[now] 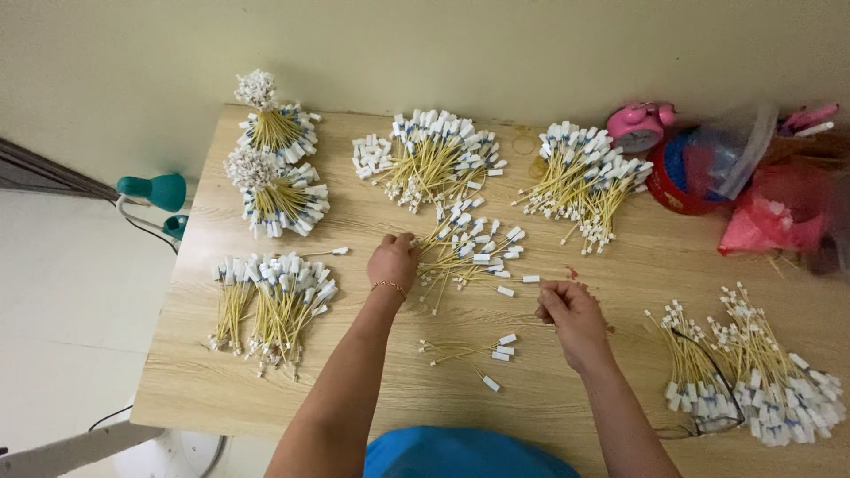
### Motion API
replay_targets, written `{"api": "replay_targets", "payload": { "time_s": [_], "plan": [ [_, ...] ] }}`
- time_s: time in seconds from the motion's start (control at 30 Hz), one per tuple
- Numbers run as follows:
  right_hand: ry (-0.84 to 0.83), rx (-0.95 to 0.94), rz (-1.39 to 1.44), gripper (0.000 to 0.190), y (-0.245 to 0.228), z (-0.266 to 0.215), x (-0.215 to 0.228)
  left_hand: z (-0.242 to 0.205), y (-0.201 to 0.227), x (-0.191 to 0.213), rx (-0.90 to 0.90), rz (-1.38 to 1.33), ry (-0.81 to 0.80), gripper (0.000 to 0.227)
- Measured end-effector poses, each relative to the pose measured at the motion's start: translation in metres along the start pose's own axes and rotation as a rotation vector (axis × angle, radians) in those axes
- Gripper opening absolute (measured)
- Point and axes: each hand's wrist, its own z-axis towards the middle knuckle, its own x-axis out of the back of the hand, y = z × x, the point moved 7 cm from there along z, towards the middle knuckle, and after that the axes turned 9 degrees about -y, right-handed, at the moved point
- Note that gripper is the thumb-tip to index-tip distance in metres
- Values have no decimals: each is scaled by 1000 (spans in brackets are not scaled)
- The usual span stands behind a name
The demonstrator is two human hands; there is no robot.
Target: The person is assembling small electronic connector parts at a desk.
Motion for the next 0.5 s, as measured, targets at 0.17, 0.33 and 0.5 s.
{"api": "replay_targets", "payload": {
  "time_s": [0.17, 0.33, 0.5],
  "plan": [
    [60, -28, 54, 17, -7, -14, 4, -24, -25, 5, -115, -11, 243, 22],
    [34, -17, 111, 17, 20, -8, 10, -52, -45, 22, 52, -96, 119, 16],
    [-15, -12, 152, 21, 9, -7, -10, -59, -45, 16, -38, -42, 98, 15]
  ]
}}
